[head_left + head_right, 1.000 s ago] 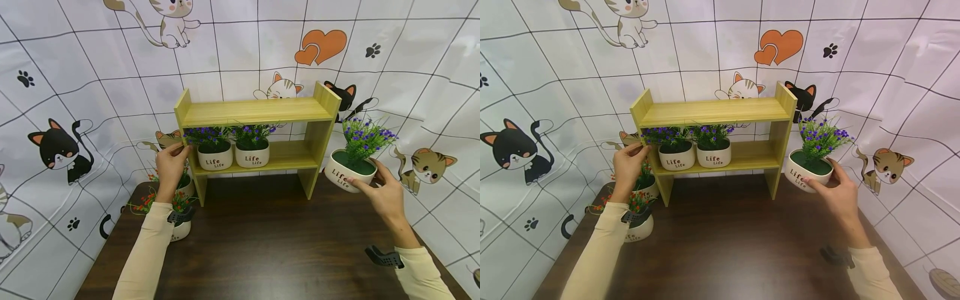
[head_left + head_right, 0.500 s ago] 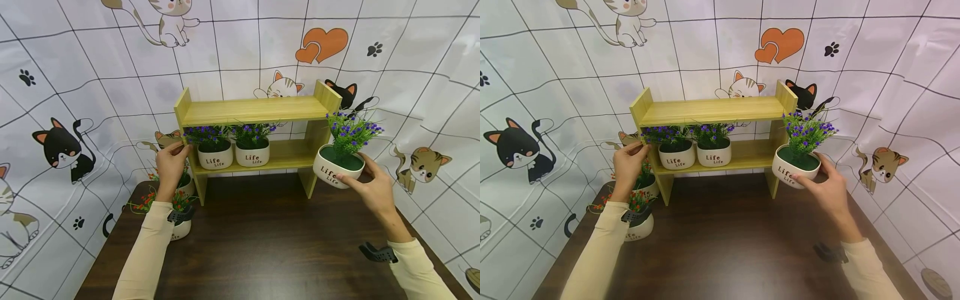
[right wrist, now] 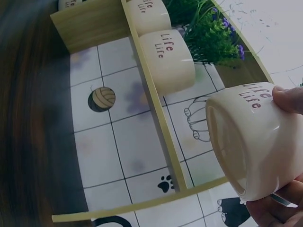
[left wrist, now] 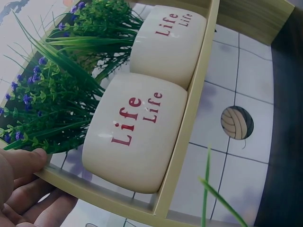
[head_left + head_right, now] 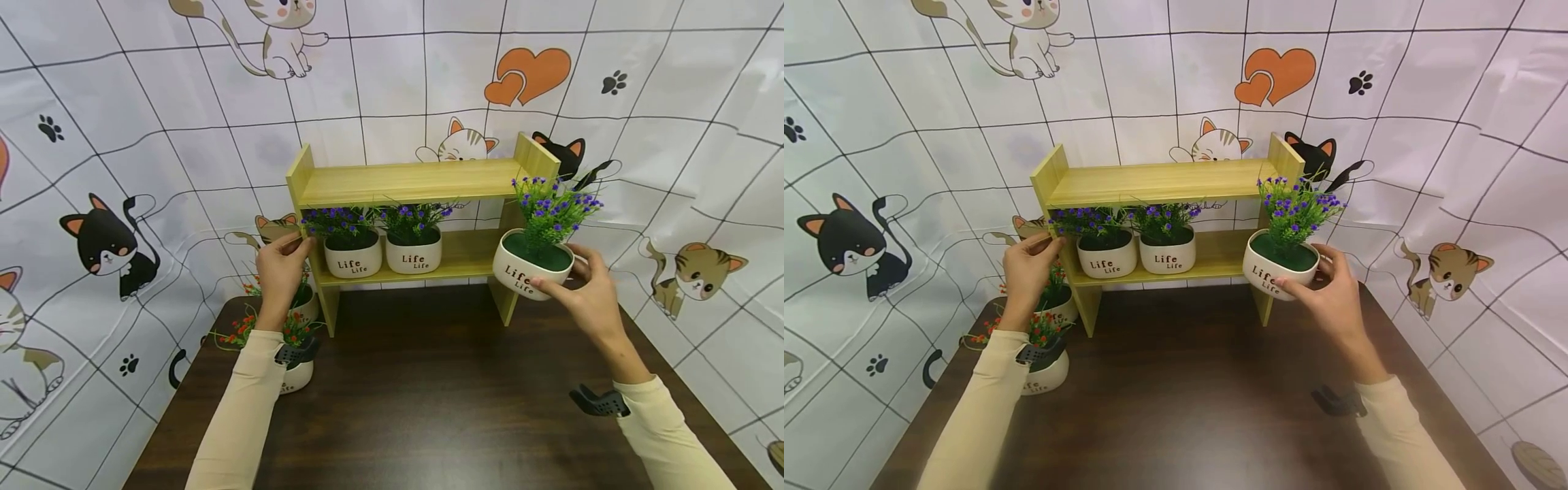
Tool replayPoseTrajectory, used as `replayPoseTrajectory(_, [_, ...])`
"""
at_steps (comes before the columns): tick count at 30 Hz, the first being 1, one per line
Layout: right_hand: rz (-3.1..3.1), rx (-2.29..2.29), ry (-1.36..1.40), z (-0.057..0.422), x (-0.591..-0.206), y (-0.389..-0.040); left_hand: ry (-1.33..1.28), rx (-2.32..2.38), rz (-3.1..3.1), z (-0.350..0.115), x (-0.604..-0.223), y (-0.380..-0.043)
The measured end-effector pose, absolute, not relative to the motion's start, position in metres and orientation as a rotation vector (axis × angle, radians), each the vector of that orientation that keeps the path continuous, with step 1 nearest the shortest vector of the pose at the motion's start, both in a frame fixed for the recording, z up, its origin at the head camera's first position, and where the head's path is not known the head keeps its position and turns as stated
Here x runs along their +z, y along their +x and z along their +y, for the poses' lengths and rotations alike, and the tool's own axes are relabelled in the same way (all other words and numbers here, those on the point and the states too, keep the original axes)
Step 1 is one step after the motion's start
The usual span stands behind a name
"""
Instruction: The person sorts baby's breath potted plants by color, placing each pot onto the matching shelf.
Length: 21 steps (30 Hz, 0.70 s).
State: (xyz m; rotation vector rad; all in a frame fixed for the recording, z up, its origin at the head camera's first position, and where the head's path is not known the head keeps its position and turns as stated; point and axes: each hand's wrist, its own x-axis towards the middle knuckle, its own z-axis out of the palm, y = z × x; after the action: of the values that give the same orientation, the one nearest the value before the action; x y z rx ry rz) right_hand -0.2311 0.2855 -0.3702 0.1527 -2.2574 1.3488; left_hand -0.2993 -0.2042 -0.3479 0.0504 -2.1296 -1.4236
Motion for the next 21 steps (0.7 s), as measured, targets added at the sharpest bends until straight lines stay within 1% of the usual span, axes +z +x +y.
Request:
replayPoseTrajectory(7, [-2.294,1.256,0.181,0.275,-0.369,-0.236,0.036,-1.426,-2.126,-0.204,-0.348,-0.299])
replayPoseTrajectory(14, [-2.283,1.271,0.25,0.266,-0.368,-0.243,0.027,-1.427,-2.121,-0.204,-0.347,-0.299])
replayPoseTrajectory(21, [-2.312,1.312,0.239,0.258,-0.367,-0.249,0.059,-1.424,-2.129,-0.204,-0.346,-0.3])
